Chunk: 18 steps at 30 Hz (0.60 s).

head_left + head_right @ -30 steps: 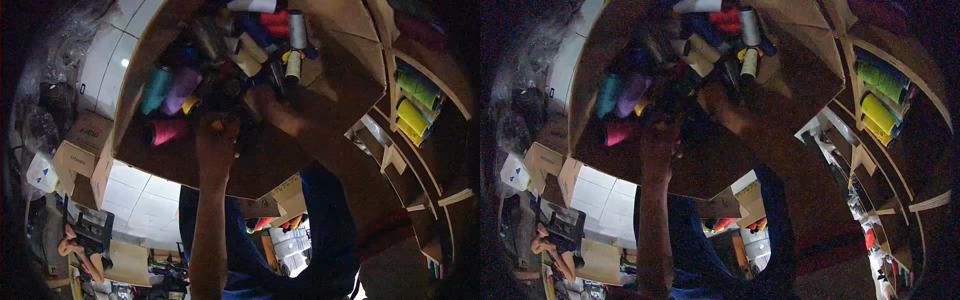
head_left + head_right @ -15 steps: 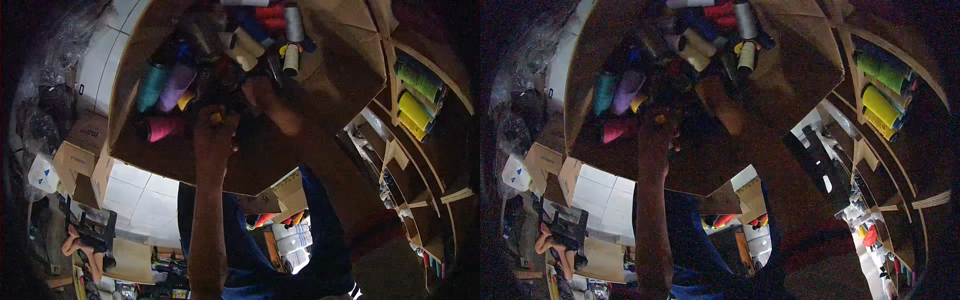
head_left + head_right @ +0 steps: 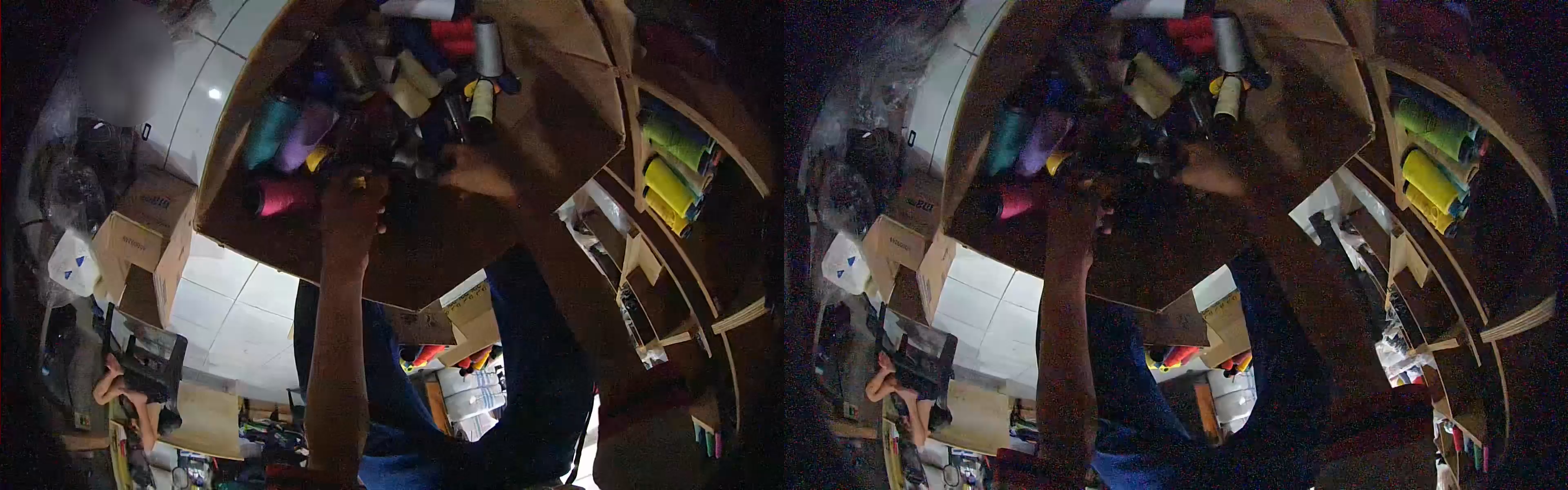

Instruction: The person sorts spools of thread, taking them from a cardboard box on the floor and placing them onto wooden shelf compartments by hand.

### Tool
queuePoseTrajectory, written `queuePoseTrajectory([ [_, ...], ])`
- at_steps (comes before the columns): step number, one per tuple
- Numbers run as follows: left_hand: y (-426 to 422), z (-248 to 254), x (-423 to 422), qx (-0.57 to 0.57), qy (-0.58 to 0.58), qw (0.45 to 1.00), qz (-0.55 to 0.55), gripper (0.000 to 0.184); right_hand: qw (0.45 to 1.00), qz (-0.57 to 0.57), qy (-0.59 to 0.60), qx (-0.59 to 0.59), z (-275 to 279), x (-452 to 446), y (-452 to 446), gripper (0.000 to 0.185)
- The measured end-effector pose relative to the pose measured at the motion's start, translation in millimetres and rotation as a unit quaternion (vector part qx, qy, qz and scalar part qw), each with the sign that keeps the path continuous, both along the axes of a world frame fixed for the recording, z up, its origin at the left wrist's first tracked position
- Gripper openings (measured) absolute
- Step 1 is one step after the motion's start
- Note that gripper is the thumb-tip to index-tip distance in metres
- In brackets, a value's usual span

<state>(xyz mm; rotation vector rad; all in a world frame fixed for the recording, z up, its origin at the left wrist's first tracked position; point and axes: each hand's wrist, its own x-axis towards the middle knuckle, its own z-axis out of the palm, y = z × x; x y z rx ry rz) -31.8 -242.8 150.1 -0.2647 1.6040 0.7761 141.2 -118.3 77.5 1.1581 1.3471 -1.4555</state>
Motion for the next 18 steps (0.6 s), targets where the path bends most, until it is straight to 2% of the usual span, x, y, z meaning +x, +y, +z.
queuePoseTrajectory([
  [1, -1, 2, 0, 0.014, 0.0, 1.0, 0.017, 0.03, 1.0, -0.009, 0.007, -0.026, 12, -2, 0, 0.046],
  [4, -4, -6, -2, 0.003, -0.026, 1.0, -0.015, 0.032, 0.974, -0.21, -0.037, -0.081, 65, -14, -6, 0.043],
  [7, 4, 6, -4, 0.034, -0.008, 0.999, 0.03, 0.034, 0.932, -0.326, 0.053, -0.152, 83, -5, -33, 0.042],
  [10, 5, 0, -5, 0.062, -0.061, 0.996, -0.005, 0.037, 0.892, -0.422, 0.028, -0.156, 86, -16, -69, 0.048],
  [13, 12, 8, 1, 0.122, 0.039, 0.986, -0.111, 0.038, 0.883, -0.434, 0.086, -0.156, 105, -33, -72, 0.038],
  [14, 12, 9, 4, 0.136, 0.038, 0.979, -0.149, 0.038, 0.922, -0.35, 0.149, -0.068, 104, -27, -76, 0.036],
  [16, 10, 11, 12, 0.158, 0.035, 0.961, -0.223, 0.037, 0.952, -0.191, 0.231, 0.068, 97, -5, -85, 0.036],
  [18, 7, 21, 24, 0.167, -0.008, 0.969, -0.181, 0.036, 0.96, -0.087, 0.236, 0.125, 96, 5, -88, 0.037],
])
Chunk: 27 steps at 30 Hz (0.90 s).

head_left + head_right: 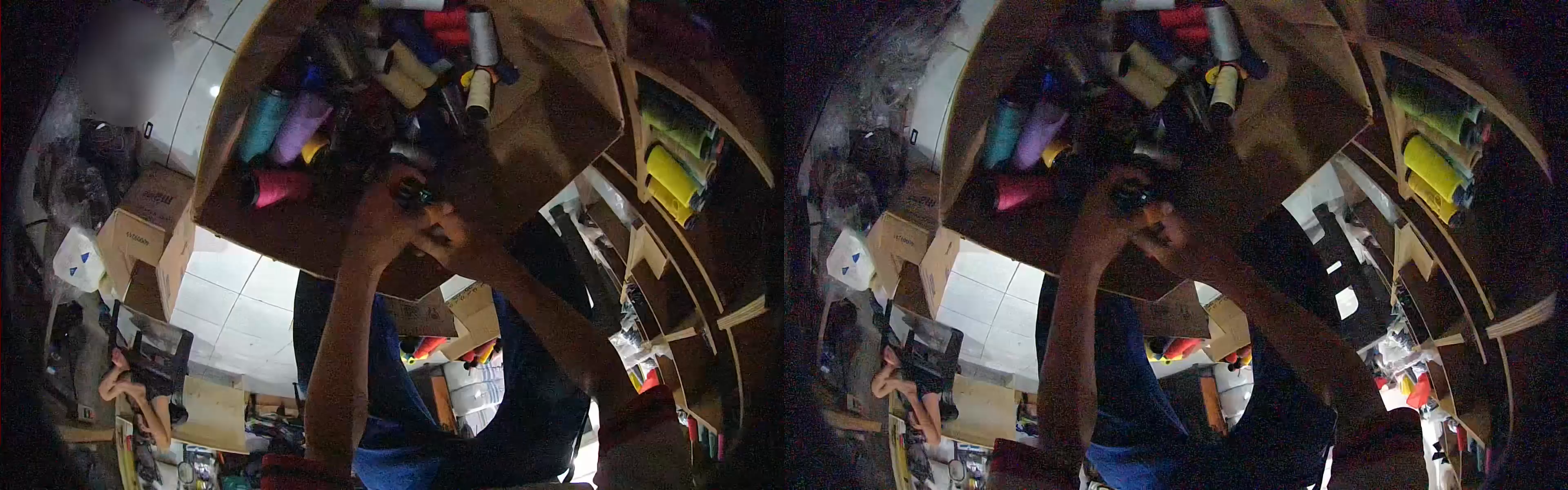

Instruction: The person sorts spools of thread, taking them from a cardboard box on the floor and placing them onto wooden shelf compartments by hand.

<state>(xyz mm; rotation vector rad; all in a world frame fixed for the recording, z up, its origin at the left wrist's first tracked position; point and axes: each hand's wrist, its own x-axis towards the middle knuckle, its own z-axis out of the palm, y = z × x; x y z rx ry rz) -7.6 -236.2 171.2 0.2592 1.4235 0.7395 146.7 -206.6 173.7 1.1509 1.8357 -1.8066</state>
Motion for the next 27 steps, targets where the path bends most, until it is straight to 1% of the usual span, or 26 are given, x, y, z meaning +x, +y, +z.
queuePoseTrajectory([
  [1, -1, 6, 5, 0.003, -0.024, 1.0, 0.018, 0.035, 0.999, 0.033, -0.019, 0.017, 4, 2, 3, 0.038],
  [2, -10, 7, 13, 0.001, -0.061, 0.998, 0.031, 0.035, 0.994, 0.01, -0.069, -0.087, 15, 9, 8, 0.04],
  [3, -26, 4, 24, -0.002, -0.098, 0.994, 0.044, 0.034, 0.975, -0.014, -0.117, -0.19, 40, 4, 23, 0.043],
  [4, -29, 13, 28, 0.0, -0.133, 0.989, 0.058, 0.033, 0.964, -0.024, -0.135, -0.229, 55, 9, 28, 0.046],
  [5, -31, 24, 32, 0.022, -0.104, 0.994, 0.014, 0.034, 0.951, -0.034, -0.154, -0.267, 70, 14, 34, 0.048],
  [6, -30, 44, 35, 0.044, -0.075, 0.996, -0.032, 0.034, 0.957, -0.036, -0.147, -0.248, 80, 31, 24, 0.051],
  [7, -29, 67, 38, 0.066, -0.046, 0.994, -0.077, 0.035, 0.952, -0.071, -0.15, -0.259, 103, 34, 23, 0.054],
  [8, -29, 90, 43, 0.053, -0.065, 0.994, -0.065, 0.035, 0.945, -0.106, -0.152, -0.269, 127, 37, 22, 0.058],
  [10, -34, 139, 52, 0.026, -0.103, 0.993, -0.043, 0.036, 0.93, -0.206, -0.045, -0.3, 160, 63, -1, 0.061],
  [11, -37, 163, 55, 0.054, -0.085, 0.994, -0.044, 0.037, 0.916, -0.253, 0.01, -0.313, 179, 70, -7, 0.062],
  [12, -42, 187, 58, 0.083, -0.069, 0.993, -0.048, 0.037, 0.919, -0.255, 0.03, -0.3, 218, 56, 1, 0.067],
  [13, -44, 210, 60, 0.118, -0.053, 0.99, -0.056, 0.037, 0.937, -0.224, 0.055, -0.262, 248, 50, 0, 0.067],
  [14, -47, 234, 61, 0.073, -0.149, 0.986, -0.02, 0.033, 0.956, -0.192, 0.079, -0.21, 278, 49, 0, 0.067],
  [15, -39, 259, 61, 0.088, -0.163, 0.982, -0.027, 0.032, 0.971, -0.163, 0.096, -0.15, 306, 51, 5, 0.067],
  [16, -33, 285, 63, 0.098, -0.183, 0.978, -0.037, 0.031, 0.976, -0.125, 0.121, -0.134, 330, 54, 9, 0.07],
  [17, -32, 309, 70, 0.103, -0.202, 0.973, -0.047, 0.03, 0.978, -0.12, 0.097, -0.141, 353, 65, 7, 0.071],
  [19, -33, 336, 91, 0.122, -0.21, 0.97, -0.03, 0.028, 0.981, -0.114, 0.06, -0.147, 388, 87, 6, 0.072],
  [22, -29, 387, 140, 0.147, -0.21, 0.967, -0.003, 0.022, 0.967, -0.171, 0.164, -0.094, 429, 132, 1, 0.078],
  [23, -26, 403, 160, 0.157, -0.208, 0.966, 0.009, 0.02, 0.973, -0.173, 0.138, -0.071, 434, 155, -2, 0.08],
  [24, -21, 418, 177, 0.181, -0.159, 0.97, 0.002, 0.019, 0.977, -0.177, 0.11, -0.052, 438, 176, -4, 0.082],
  [25, -23, 431, 204, 0.191, -0.174, 0.966, 0.008, 0.019, 0.979, -0.181, 0.085, -0.036, 450, 203, -9, 0.085],
  [27, -25, 456, 245, 0.214, -0.204, 0.955, 0.023, 0.018, 0.986, -0.156, 0.056, 0.035, 487, 249, -17, 0.087],
])
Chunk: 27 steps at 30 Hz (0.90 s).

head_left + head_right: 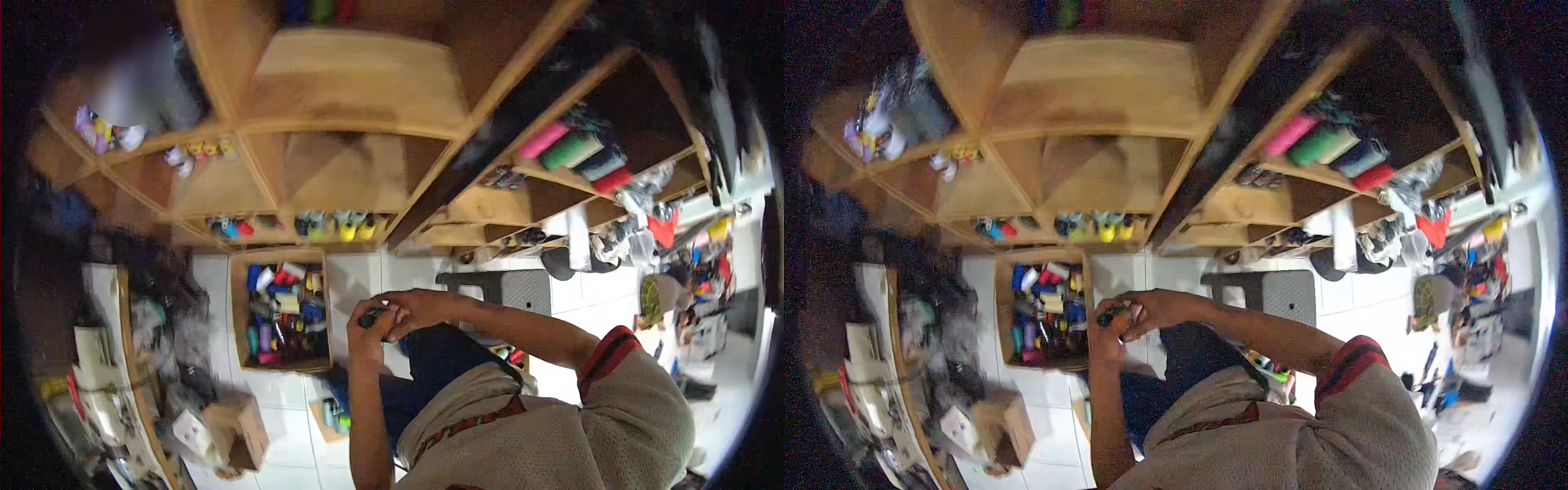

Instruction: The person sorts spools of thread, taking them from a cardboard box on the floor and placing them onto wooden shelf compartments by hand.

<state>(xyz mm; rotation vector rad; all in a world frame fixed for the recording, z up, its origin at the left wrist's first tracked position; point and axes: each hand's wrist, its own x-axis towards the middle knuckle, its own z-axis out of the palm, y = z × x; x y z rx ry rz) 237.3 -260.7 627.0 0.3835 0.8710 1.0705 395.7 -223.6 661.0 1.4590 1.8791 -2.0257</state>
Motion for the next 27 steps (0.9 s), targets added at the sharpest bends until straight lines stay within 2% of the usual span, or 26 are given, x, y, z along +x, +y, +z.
queuePoseTrajectory([
  [2, 0, 8, 43, 0.083, -0.039, 0.996, -0.01, 0.021, 0.997, 0.021, -0.037, 0.069, 37, 41, -3, 0.089],
  [4, 7, 43, 87, 0.052, -0.002, 0.998, -0.038, 0.02, 0.997, -0.018, 0.001, 0.074, 57, 90, -5, 0.089],
  [6, 13, 70, 117, 0.087, 0.003, 0.992, -0.09, 0.019, 0.995, -0.052, 0.042, 0.076, 69, 127, -12, 0.088],
  [7, 17, 76, 134, 0.136, 0.064, 0.983, -0.102, 0.018, 0.993, -0.064, 0.034, 0.094, 70, 146, -16, 0.087],
  [8, 20, 85, 146, 0.14, 0.069, 0.981, -0.111, 0.019, 0.99, -0.074, 0.041, 0.111, 76, 162, -18, 0.085],
  [10, 21, 106, 158, 0.138, 0.08, 0.979, -0.126, 0.02, 0.985, -0.092, 0.056, 0.134, 105, 176, -24, 0.082],
  [11, 26, 110, 158, 0.185, 0.131, 0.965, -0.13, 0.021, 0.983, -0.103, 0.05, 0.146, 127, 177, -26, 0.076],
  [14, 36, 134, 160, 0.191, 0.111, 0.965, -0.144, 0.022, 0.966, -0.146, 0.135, 0.164, 117, 193, -21, 0.07],
  [15, 40, 135, 157, 0.184, 0.148, 0.958, -0.159, 0.023, 0.96, -0.159, 0.153, 0.169, 125, 194, -22, 0.064],
  [18, 44, 141, 157, 0.146, 0.124, 0.967, -0.166, 0.023, 0.939, -0.188, 0.026, 0.288, 145, 201, -21, 0.055],
  [19, 49, 136, 156, 0.149, 0.114, 0.963, -0.193, 0.021, 0.918, -0.244, 0.031, 0.312, 154, 206, -21, 0.047],
  [21, 52, 139, 160, 0.132, 0.112, 0.963, -0.205, 0.021, 0.882, -0.253, -0.028, 0.396, 182, 226, -15, 0.042],
  [22, 55, 142, 164, 0.123, 0.111, 0.964, -0.208, 0.021, 0.875, -0.303, -0.025, 0.377, 190, 241, -6, 0.036],
  [23, 58, 142, 169, 0.141, 0.142, 0.957, -0.21, 0.023, 0.815, -0.321, -0.083, 0.475, 206, 256, 2, 0.031],
  [24, 60, 142, 173, 0.156, 0.153, 0.953, -0.209, 0.023, 0.769, -0.356, -0.075, 0.526, 195, 285, 26, 0.028],
  [25, 62, 142, 178, 0.173, 0.163, 0.949, -0.206, 0.024, 0.742, -0.399, -0.089, 0.531, 234, 289, 38, 0.024],
  [26, 63, 142, 183, 0.188, 0.173, 0.945, -0.203, 0.024, 0.713, -0.394, -0.129, 0.566, 238, 314, 63, 0.021],
  [27, 62, 149, 189, 0.211, 0.203, 0.937, -0.192, 0.024, 0.705, -0.366, -0.15, 0.588, 237, 341, 89, 0.023],
])
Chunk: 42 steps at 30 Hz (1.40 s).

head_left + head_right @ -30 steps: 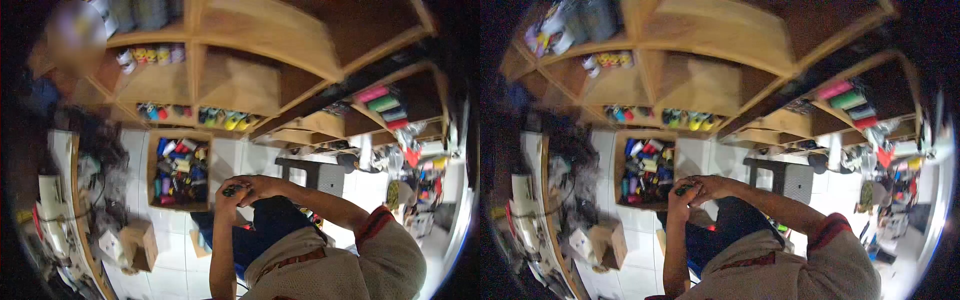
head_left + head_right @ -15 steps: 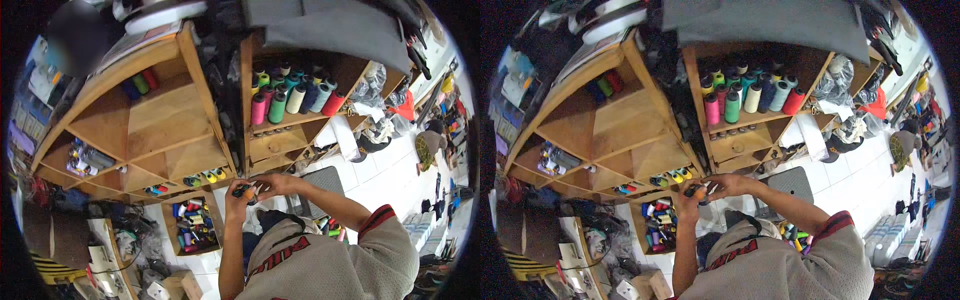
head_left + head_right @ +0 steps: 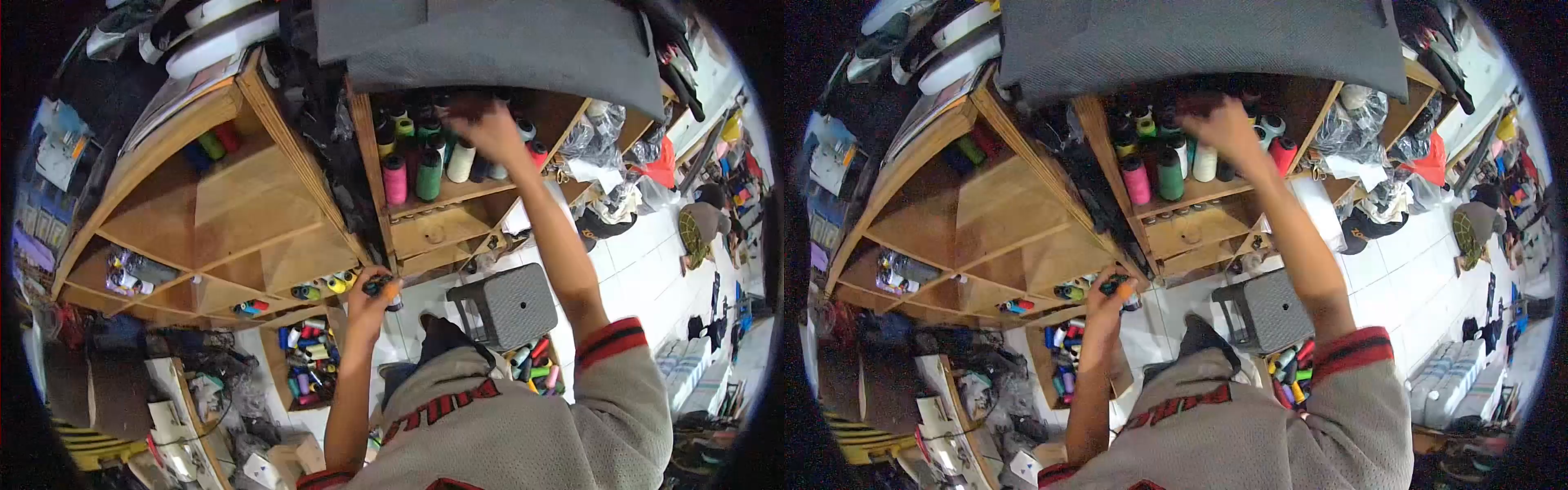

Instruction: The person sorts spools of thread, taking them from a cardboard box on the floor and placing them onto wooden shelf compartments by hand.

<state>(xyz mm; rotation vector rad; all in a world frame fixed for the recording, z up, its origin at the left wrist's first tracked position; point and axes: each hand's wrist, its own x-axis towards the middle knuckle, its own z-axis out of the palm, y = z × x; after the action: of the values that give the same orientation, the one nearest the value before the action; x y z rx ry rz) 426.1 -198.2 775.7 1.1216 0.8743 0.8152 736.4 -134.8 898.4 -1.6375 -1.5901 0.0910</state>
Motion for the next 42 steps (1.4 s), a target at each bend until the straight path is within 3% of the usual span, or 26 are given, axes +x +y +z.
queuePoseTrajectory([
  [4, 3, 5, 20, 0.012, -0.06, 0.998, 0.025, 0.022, 0.988, -0.004, -0.15, -0.041, -2, 88, 100, 0.027],
  [9, 9, -1, 33, -0.016, -0.102, 0.992, 0.078, 0.019, 0.962, -0.031, -0.206, -0.177, -20, 143, 137, 0.028],
  [15, 13, -9, 33, -0.044, -0.113, 0.985, 0.121, 0.019, 0.957, -0.036, -0.207, -0.202, -18, 163, 143, 0.03],
  [16, 14, -10, 36, -0.001, -0.103, 0.984, 0.143, 0.019, 0.956, -0.037, -0.209, -0.202, -17, 166, 144, 0.03],
  [19, 10, 3, 37, -0.054, -0.089, 0.985, 0.14, 0.015, 0.956, -0.038, -0.211, -0.203, -16, 169, 151, 0.031],
  [33, 8, -25, 21, -0.057, -0.112, 0.983, 0.137, 0.021, 0.958, -0.076, -0.184, -0.206, 0, 182, 149, 0.036],
  [42, 6, -27, 21, -0.062, -0.089, 0.987, 0.122, 0.02, 0.97, -0.118, -0.106, -0.185, 15, 201, 126, 0.038],
])
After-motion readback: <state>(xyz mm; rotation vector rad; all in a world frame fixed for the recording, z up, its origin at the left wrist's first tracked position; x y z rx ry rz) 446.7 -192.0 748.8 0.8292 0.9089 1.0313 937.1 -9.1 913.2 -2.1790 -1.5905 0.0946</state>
